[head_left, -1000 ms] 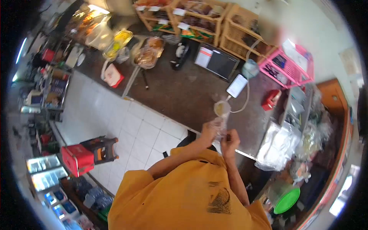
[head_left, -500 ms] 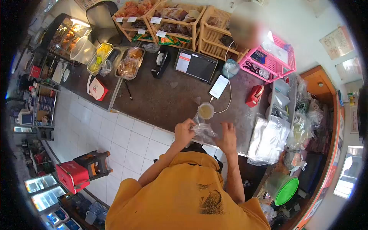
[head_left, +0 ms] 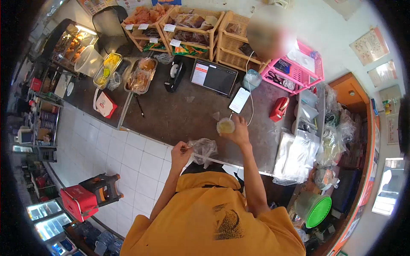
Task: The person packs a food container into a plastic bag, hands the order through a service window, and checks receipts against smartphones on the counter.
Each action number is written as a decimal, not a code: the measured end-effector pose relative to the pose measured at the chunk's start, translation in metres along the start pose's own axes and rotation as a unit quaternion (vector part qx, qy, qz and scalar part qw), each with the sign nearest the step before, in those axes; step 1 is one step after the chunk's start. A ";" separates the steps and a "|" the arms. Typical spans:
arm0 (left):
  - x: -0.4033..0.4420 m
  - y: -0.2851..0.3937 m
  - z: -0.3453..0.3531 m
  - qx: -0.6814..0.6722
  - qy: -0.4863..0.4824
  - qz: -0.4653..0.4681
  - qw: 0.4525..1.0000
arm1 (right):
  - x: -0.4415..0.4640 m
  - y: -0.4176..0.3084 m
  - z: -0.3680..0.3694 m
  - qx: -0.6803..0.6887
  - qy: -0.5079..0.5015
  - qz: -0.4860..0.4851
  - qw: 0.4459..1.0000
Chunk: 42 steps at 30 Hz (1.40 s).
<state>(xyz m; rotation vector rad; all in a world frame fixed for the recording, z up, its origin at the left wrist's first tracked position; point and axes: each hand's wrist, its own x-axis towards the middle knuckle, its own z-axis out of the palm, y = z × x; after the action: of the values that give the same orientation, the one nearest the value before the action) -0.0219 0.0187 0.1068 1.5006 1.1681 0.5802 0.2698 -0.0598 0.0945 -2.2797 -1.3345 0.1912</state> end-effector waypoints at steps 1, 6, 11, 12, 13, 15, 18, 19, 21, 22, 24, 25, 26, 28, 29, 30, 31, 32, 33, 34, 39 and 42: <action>0.000 -0.007 -0.002 0.015 0.008 -0.001 1.000 | 0.003 -0.003 0.008 -0.044 -0.056 0.012 0.997; 0.001 -0.004 -0.004 0.024 0.067 0.000 0.997 | 0.009 -0.011 0.034 -0.065 -0.201 0.106 0.972; 0.042 -0.059 0.023 0.010 0.012 0.037 0.999 | -0.033 -0.019 -0.029 0.078 -0.084 0.175 0.978; 0.050 -0.069 0.035 -0.006 -0.015 0.026 1.000 | -0.040 -0.013 -0.037 0.240 -0.114 0.148 0.952; 0.051 -0.052 0.042 -0.014 -0.045 -0.005 0.999 | -0.046 -0.007 -0.047 0.395 -0.141 0.119 0.900; 0.054 -0.021 0.061 -0.027 -0.111 -0.063 0.991 | -0.049 -0.009 -0.067 0.629 -0.226 0.109 0.735; 0.059 -0.016 0.083 -0.256 -0.255 -0.176 0.916 | -0.050 -0.001 -0.043 0.533 -0.236 -0.014 0.812; 0.062 -0.027 0.087 -0.323 -0.289 -0.205 0.877 | -0.052 0.000 -0.039 0.502 -0.250 0.015 0.828; 0.064 -0.052 0.097 -0.386 -0.292 -0.268 0.833 | -0.056 0.020 -0.010 0.520 -0.289 0.054 0.802; 0.064 -0.052 0.099 -0.417 -0.290 -0.299 0.808 | -0.056 0.023 -0.005 0.528 -0.310 0.072 0.787; 0.058 -0.043 0.097 -0.329 -0.262 -0.284 0.861 | -0.061 0.024 0.002 0.339 -0.309 0.074 0.886; 0.054 -0.035 0.095 -0.283 -0.247 -0.276 0.885 | -0.063 0.020 0.003 0.239 -0.304 0.074 0.919; 0.054 -0.039 0.097 -0.188 -0.231 -0.185 0.937 | -0.067 0.022 0.015 0.197 -0.282 0.075 0.936; 0.053 -0.047 0.102 0.011 -0.180 0.010 0.984 | -0.078 0.027 0.046 0.113 -0.238 0.068 0.962; 0.047 -0.045 0.105 0.016 -0.191 0.000 0.982 | -0.088 0.025 0.050 0.084 -0.206 0.071 0.972; 0.042 -0.027 0.106 0.022 -0.191 -0.008 0.981 | -0.091 0.011 0.042 0.058 -0.173 0.063 0.981; 0.037 -0.022 0.109 0.002 -0.204 0.014 0.979 | -0.088 -0.003 0.043 0.037 -0.142 0.043 0.988; 0.028 -0.018 0.113 -0.015 -0.206 0.038 0.978 | -0.089 -0.004 0.050 0.076 -0.131 0.016 0.988; 0.019 -0.003 0.116 0.024 -0.198 0.076 0.977 | -0.096 0.013 0.060 0.118 -0.126 -0.017 0.985; 0.016 -0.013 0.124 0.007 -0.207 0.097 0.973 | -0.096 0.023 0.064 0.153 -0.156 -0.046 0.975; 0.012 -0.011 0.139 0.102 -0.163 0.140 0.971 | -0.071 0.011 0.049 0.270 -0.274 -0.055 0.921; 0.006 0.002 0.142 0.098 -0.172 0.168 0.966 | -0.064 -0.038 0.026 0.293 -0.227 0.003 0.929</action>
<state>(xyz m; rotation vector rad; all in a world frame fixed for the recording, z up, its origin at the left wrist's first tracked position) 0.1016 -0.0395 0.0663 1.9011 0.7212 0.4111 0.1983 -0.0898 0.0827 -1.7775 -1.2527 1.0283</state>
